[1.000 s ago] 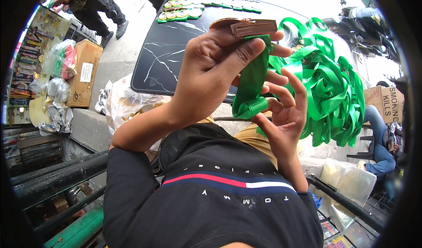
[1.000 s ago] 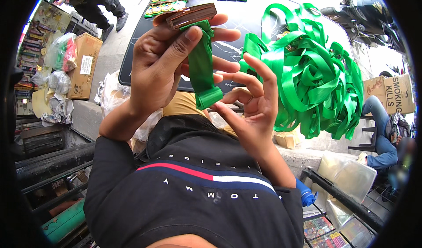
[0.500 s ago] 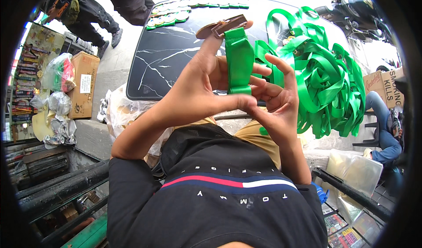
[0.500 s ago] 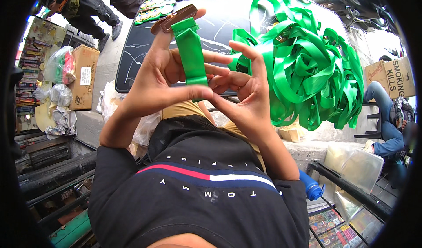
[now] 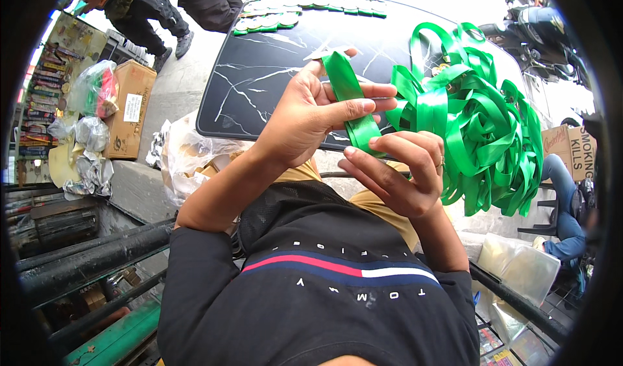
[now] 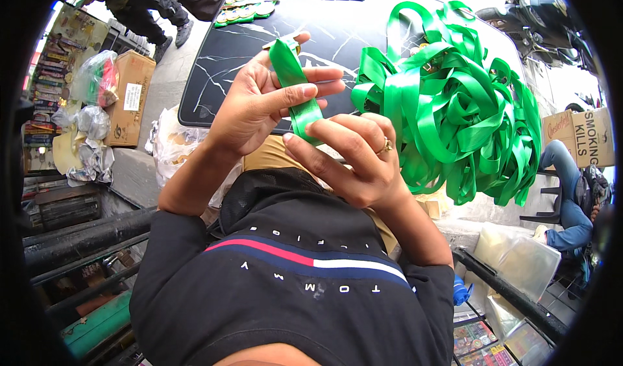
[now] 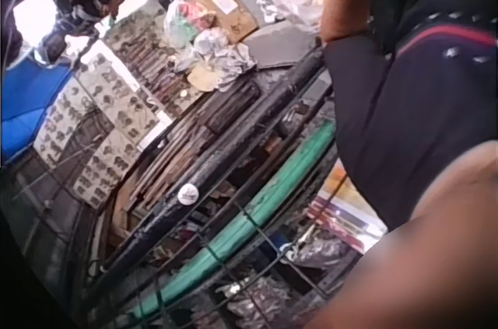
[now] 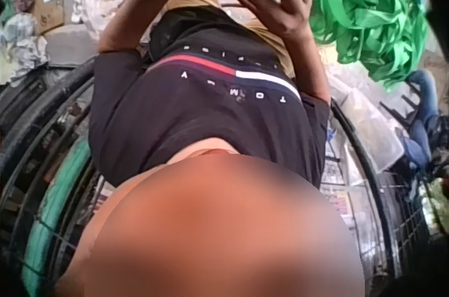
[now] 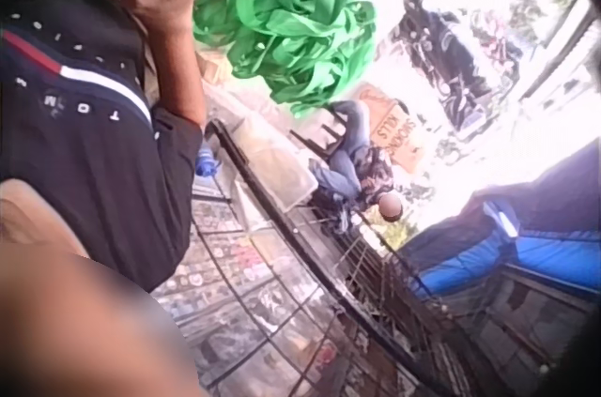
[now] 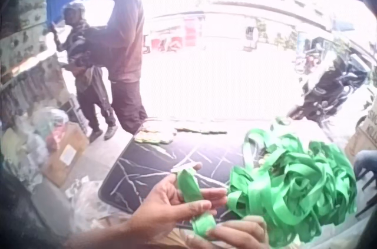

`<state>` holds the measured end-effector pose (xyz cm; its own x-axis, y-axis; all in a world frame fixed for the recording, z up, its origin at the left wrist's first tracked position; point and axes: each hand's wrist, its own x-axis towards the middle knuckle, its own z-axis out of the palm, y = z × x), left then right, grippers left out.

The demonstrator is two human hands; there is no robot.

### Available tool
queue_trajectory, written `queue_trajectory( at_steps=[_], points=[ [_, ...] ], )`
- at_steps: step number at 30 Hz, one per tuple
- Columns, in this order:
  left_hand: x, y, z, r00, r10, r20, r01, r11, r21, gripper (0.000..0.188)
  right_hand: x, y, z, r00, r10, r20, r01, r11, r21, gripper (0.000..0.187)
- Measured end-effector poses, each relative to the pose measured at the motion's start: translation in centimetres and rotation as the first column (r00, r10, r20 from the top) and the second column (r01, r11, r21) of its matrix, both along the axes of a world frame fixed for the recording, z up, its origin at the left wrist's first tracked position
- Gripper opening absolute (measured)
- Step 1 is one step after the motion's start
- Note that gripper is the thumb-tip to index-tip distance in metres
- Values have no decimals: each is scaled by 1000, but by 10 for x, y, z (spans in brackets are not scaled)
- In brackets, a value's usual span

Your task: The person assembles green ribbon keychains by hand. They fold a green ribbon strip, insert a small circular badge into the loop, and place the finished keychain on a black table. The process repeats with multiple ribbons and badges.

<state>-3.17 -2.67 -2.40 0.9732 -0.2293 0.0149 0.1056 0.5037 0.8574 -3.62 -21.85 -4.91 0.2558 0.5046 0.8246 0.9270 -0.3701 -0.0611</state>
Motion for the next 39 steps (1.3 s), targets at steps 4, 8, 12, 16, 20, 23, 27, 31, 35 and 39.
queue_trajectory(
  at_steps=[4, 8, 12, 16, 20, 23, 27, 31, 35, 39],
  points=[
    [-3, 4, -5, 997, -21, -71, 16, 998, -68, 70, -2, 5, 2, 993, 85, -85, -89, 995, -36, 33],
    [-5, 12, -10, 986, -81, -142, 60, 987, -147, 64, -6, 8, 10, 997, 73, -16, -74, 996, -45, 32],
    [-6, 14, -15, 968, -154, -200, 122, 979, -165, 59, 1, -3, 20, 988, 140, 62, -121, 963, -241, 26],
    [-6, 13, -17, 939, -228, -258, 180, 964, -195, 60, 2, -7, 25, 957, 243, 160, -178, 924, -339, 28],
    [-10, 11, -18, 923, -248, -295, 184, 956, -229, 63, -3, -9, 31, 969, 247, 30, -224, 918, -326, 30],
    [-13, 11, -19, 910, -291, -297, 196, 930, -310, 63, -3, -9, 30, 975, 203, -89, -215, 965, -150, 30],
    [-18, 8, -21, 879, -347, -326, 216, 901, -375, 64, 4, -9, 22, 982, 97, -165, -105, 993, -44, 32],
    [-13, 5, -20, 860, -410, -304, 284, 879, -382, 53, -1, -12, 14, 985, 104, -136, -110, 993, -42, 22],
    [-8, 7, -17, 934, -252, -255, 190, 952, -242, 41, -14, -12, 8, 902, 242, -357, -261, 965, -7, 19],
    [-17, 2, -19, 978, -168, -124, 159, 984, -81, 39, -24, -1, -4, 629, 359, -690, -86, 914, 397, 41]
  ],
)
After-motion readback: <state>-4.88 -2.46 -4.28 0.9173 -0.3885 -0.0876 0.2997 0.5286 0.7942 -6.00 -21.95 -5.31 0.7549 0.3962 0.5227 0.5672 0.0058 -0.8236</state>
